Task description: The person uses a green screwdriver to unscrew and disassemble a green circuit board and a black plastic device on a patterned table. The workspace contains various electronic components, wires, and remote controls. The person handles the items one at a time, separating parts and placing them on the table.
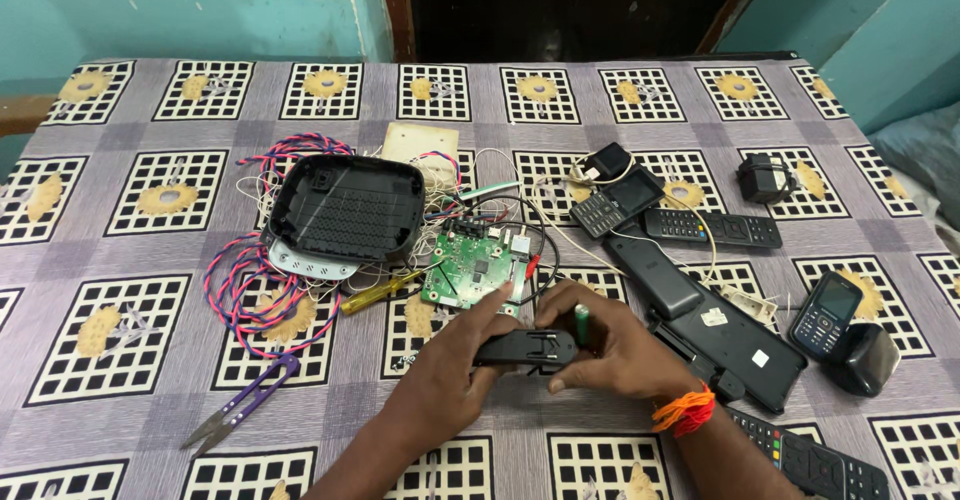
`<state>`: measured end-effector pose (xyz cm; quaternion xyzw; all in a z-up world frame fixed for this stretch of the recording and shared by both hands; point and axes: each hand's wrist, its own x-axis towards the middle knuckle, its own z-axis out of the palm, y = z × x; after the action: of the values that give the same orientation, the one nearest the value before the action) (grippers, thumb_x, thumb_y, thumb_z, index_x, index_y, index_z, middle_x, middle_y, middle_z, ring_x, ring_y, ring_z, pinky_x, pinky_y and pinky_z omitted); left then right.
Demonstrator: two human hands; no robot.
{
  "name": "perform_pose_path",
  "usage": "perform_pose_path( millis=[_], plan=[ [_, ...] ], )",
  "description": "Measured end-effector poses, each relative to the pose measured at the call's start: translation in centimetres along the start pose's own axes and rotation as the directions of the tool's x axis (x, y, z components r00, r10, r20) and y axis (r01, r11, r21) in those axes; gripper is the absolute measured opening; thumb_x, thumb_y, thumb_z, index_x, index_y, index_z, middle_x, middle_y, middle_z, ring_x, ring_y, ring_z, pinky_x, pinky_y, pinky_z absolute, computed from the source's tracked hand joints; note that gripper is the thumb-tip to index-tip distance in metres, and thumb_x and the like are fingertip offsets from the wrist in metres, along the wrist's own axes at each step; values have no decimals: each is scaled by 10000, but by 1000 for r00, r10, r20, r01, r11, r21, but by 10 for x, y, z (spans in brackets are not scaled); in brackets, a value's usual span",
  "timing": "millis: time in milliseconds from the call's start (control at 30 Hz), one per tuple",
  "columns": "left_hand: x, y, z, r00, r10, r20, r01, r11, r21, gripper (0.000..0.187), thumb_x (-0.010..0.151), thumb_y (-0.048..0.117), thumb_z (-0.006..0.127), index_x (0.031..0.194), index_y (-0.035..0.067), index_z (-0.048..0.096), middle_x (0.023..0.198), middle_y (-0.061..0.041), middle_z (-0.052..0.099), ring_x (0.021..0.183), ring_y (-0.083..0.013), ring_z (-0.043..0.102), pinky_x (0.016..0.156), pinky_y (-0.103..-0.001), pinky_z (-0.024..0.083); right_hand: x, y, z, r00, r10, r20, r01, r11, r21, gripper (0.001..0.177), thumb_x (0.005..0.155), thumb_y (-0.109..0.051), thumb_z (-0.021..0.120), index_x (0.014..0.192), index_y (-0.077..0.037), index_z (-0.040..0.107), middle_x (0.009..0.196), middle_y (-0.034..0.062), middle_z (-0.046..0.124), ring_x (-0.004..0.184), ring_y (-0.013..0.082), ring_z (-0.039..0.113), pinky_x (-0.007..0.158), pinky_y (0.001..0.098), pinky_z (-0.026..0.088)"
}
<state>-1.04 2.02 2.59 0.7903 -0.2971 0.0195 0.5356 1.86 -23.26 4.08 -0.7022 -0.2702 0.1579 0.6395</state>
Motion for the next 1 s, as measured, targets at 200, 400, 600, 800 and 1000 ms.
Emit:
perform_pose_path(
  millis=[200,400,600,800,1000],
  plan=[
    [3,13,6,998,-55,24,54,997,57,651,902,147,760,1474,81,457,1295,-191,646,1138,-328,680,948,-411,546,-1,10,-2,980,97,-174,-113,990,-85,453,710,-4,849,1142,2,714,1134,112,719,1013,182,696,882,337,586],
    [2,13,11,987,-157,-23,154,984,-94,561,882,186,753,1385,31,558,1251,-196,693,1114,-309,710,937,-389,551,2,11,0,986,-22,-165,9,997,-79,453,752,-2,826,1185,-2,692,1191,96,696,1094,155,674,964,322,547],
    [5,9,12,935,-342,-95,333,938,-97,464,828,158,760,1255,42,618,1110,-140,737,975,-255,752,834,-357,577,-1,11,-10,894,-56,-445,-68,964,-257,199,854,-19,693,1036,-37,771,999,64,738,846,110,678,730,268,570],
    [7,5,8,955,-182,-234,183,983,-17,375,799,109,780,1145,1,686,1011,-123,673,887,-234,708,748,-332,568,-12,-8,-53,706,-330,-627,-62,853,-519,107,970,-111,679,1032,-42,731,906,49,762,809,92,715,705,260,592],
    [8,8,2,945,-235,-229,238,971,-13,384,807,141,793,1153,0,700,930,-102,660,792,-213,665,680,-319,535,-23,-38,-62,765,-273,-583,-332,610,-720,151,885,-132,734,991,-25,750,841,142,746,718,206,720,623,346,535]
  ],
)
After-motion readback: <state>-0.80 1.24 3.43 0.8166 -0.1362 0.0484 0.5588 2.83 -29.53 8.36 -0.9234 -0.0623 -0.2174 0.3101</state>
